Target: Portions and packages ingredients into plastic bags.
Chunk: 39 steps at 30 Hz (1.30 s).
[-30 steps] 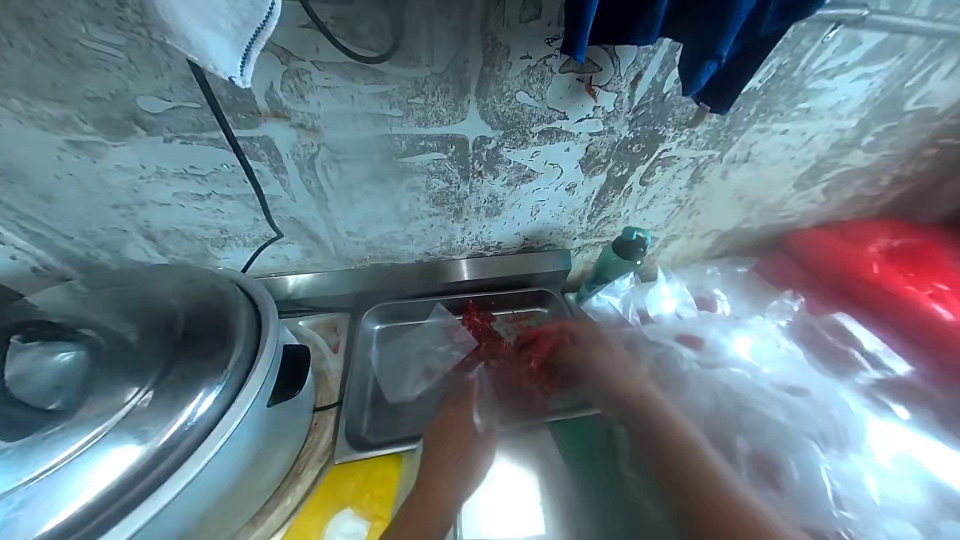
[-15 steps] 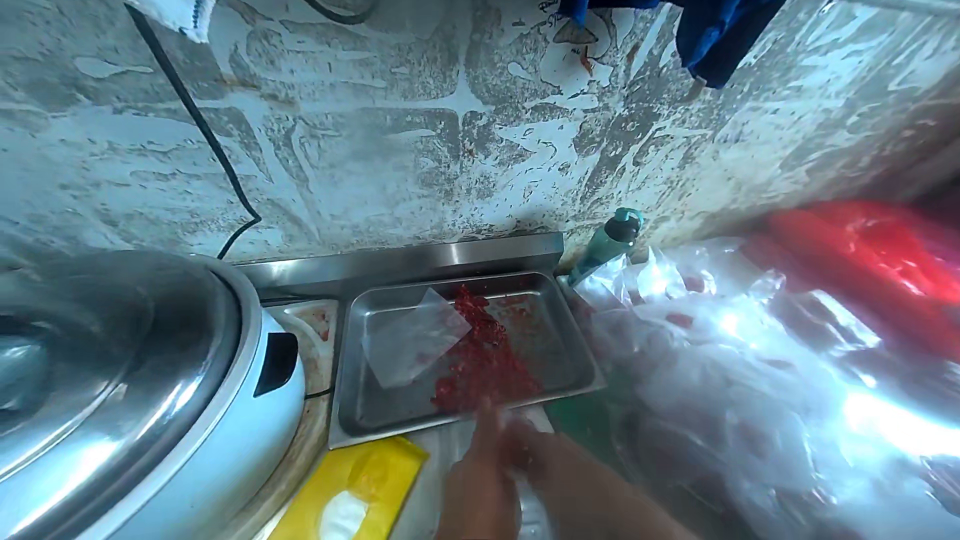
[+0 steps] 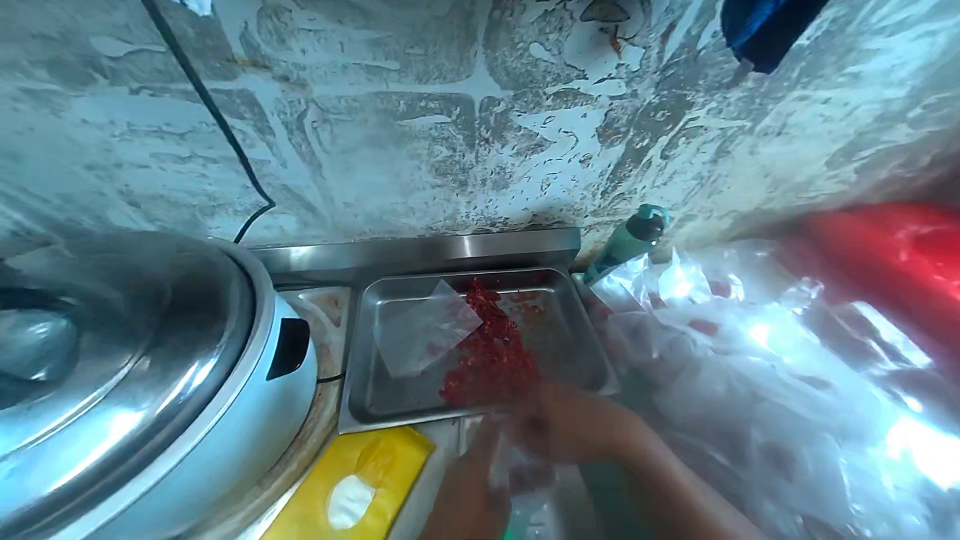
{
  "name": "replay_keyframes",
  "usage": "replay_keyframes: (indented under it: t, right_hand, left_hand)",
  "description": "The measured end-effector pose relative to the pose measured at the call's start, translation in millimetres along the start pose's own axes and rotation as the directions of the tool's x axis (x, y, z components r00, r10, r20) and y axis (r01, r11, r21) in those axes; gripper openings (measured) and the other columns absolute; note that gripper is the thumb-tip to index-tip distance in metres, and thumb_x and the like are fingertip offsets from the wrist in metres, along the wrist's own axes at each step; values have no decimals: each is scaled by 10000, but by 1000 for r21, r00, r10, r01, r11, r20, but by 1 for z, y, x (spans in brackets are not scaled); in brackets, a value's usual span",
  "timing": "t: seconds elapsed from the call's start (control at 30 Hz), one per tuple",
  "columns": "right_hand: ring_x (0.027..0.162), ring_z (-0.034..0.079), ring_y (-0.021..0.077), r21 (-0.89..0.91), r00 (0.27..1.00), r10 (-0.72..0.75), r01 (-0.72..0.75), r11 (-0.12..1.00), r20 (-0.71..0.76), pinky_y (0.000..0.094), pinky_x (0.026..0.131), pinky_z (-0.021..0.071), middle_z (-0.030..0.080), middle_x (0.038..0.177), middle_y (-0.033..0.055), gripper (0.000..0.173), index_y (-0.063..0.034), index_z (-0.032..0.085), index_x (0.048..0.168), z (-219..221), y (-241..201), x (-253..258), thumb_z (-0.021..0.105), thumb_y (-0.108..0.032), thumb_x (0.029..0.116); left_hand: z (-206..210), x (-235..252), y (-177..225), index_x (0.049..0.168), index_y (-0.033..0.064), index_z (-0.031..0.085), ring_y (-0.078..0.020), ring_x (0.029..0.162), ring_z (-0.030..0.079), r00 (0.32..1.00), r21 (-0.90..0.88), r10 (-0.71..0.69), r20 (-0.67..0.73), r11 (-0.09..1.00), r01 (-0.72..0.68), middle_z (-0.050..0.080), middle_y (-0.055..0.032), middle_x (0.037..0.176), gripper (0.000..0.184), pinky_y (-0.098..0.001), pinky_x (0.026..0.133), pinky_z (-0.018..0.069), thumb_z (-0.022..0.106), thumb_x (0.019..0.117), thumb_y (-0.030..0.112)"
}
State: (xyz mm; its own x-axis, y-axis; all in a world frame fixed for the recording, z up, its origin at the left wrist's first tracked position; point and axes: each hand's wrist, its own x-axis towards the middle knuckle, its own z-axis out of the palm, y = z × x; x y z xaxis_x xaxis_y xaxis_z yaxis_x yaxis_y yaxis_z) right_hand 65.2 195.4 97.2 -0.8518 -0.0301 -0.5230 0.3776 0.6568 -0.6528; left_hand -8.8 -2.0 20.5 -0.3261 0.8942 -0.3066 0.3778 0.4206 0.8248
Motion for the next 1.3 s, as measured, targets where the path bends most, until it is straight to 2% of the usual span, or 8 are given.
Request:
replay_keyframes:
  t: [0.17,0.37,0.5,0.63,0.77,1.03,1.2,1.3]
  right_hand:
    - [1049,664,355,-119,996,-80,86,989,50,593,963,488,705,1073,173,182,-30,738,1053,25,6,9,650,-165,968]
    - [816,653,164,156,924,140,-89,984,-355,387,775,553,695,919,65,231,-74,725,1115,-9,19,19,565,-197,1002]
    - [1146,666,302,16,946,241,-243,970,-215,545,1021,506,707,1202,149,312,-89,708,1247,4,71,92,597,-221,987]
    - [1313,550,428,-208,967,254,-253,945,-23,668,1072,415,618,1367,227,404,-83,666,1327,28,83,131,656,-206,943]
    - [1249,575,461,-300,936,352,-331,894,15,688,1008,447,627,1301,266,302,-5,692,1205,17,63,128,635,-121,933]
    - [847,683,161,238,911,189,-105,966,-366,393,817,573,720,941,63,180,-80,740,1056,-25,60,50,667,-228,985]
    - [702,645,66,389,867,168,32,921,-469,256,658,553,710,851,-10,132,-116,747,1035,-28,24,-17,686,-217,977]
    - [727,629,15,362,872,19,183,914,-489,208,667,532,707,863,-44,170,-118,745,1022,-4,8,-48,637,-245,991]
  left_hand:
    - [-5,1,-4,1573,20,369,-245,1148,677,1000,-80,11,22,997,-10,333,-143,1652,740,-413,905,575,664,896,64]
    - [-3,3,0,1538,-12,420,-226,1353,566,985,-118,169,25,979,-165,365,-149,1636,689,-394,1067,509,637,884,-8]
    - [-10,6,1,1363,136,673,-285,1300,610,989,78,96,110,991,-105,428,-136,1601,509,-460,1022,536,552,902,-41]
    - [-14,-3,10,1508,54,501,-301,1262,634,982,114,63,178,990,-84,437,-135,1597,604,-488,1023,533,579,913,-10]
    - [-20,-7,7,1564,3,378,-296,1248,637,983,104,68,168,991,-86,360,-153,1638,724,-464,994,543,635,887,14]
    - [-16,-9,12,1464,-1,533,-298,1209,656,990,55,97,103,993,-103,421,-181,1595,543,-453,959,562,632,937,83]
    - [-17,-3,14,1566,-28,351,-324,1454,448,991,49,58,123,997,-65,374,-218,1613,759,-474,1187,386,684,891,66]
    - [-15,-6,9,1509,-8,468,-298,1464,436,991,-15,69,111,998,-68,396,-212,1600,662,-436,1192,386,684,887,65]
